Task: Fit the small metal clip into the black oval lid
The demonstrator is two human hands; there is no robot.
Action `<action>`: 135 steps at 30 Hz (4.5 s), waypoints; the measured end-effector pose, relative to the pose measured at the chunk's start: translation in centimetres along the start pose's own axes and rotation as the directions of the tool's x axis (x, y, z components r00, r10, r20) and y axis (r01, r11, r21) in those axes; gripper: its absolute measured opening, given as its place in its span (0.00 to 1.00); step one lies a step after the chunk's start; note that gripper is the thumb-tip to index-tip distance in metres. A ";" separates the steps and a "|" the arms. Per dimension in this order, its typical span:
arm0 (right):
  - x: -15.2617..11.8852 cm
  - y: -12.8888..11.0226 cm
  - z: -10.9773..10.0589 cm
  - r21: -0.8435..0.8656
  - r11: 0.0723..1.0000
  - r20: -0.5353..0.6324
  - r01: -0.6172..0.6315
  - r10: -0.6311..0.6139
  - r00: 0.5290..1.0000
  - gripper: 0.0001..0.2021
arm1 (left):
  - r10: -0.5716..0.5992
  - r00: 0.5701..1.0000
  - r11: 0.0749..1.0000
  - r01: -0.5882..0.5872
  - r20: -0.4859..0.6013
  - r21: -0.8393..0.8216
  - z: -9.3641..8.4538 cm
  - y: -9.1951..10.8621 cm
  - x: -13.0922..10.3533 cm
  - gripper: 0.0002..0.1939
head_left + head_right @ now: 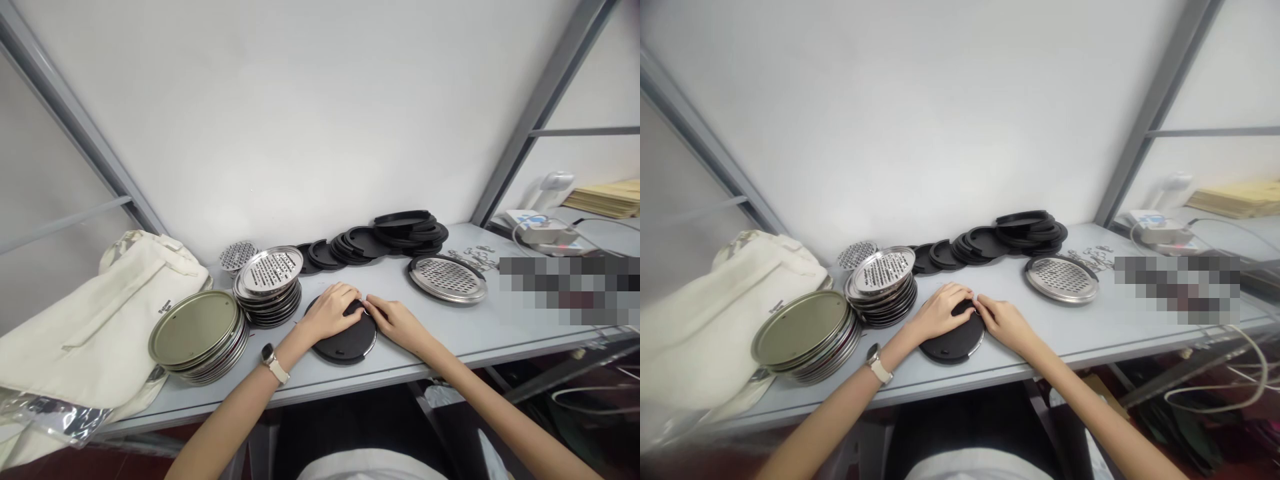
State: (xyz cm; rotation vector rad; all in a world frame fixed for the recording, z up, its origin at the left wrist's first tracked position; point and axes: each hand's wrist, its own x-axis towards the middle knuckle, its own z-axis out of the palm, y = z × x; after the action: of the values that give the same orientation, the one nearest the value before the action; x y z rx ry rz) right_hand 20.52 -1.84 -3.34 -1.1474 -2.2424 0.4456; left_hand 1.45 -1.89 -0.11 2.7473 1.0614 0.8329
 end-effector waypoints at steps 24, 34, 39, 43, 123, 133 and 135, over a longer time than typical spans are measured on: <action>-0.1 -0.3 -0.2 -0.012 1.000 -0.016 0.003 -0.003 1.000 0.15 | 0.001 1.000 0.999 -0.001 0.016 0.032 -0.2 0.1 0.0 0.06; -0.2 -0.2 -0.1 -0.015 1.000 -0.017 -0.012 0.011 1.000 0.15 | -0.005 1.000 1.000 0.005 0.017 0.020 0.0 0.0 0.0 0.07; -0.1 -0.2 -0.3 0.011 1.000 -0.010 -0.013 0.013 1.000 0.14 | -0.008 1.000 1.000 0.008 0.020 0.009 0.1 -0.2 -0.1 0.06; 0.0 -0.2 -0.3 0.016 1.000 -0.007 -0.006 0.006 1.000 0.14 | -0.003 1.000 1.000 0.003 0.016 0.005 0.2 -0.2 -0.1 0.06; -0.1 -0.2 -0.2 -0.011 1.000 0.002 0.000 0.000 1.000 0.14 | 0.003 0.999 0.997 -0.006 0.034 0.071 0.0 -0.2 -0.1 0.11; -0.2 -0.6 -0.3 0.005 1.000 -0.003 -0.031 0.031 1.000 0.14 | -0.021 1.000 0.995 0.019 0.017 0.096 -0.3 -0.2 -0.2 0.11; -0.2 -0.7 -0.3 0.027 0.999 -0.008 -0.047 0.048 0.999 0.12 | -0.024 1.000 0.995 0.022 0.010 0.101 -0.4 -0.1 -0.2 0.11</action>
State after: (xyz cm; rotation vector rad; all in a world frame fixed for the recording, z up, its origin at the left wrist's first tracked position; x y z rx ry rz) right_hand 20.36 -2.39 -2.86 -1.1885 -2.1991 0.4880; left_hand 1.10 -2.02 0.08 2.8120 1.1615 0.7803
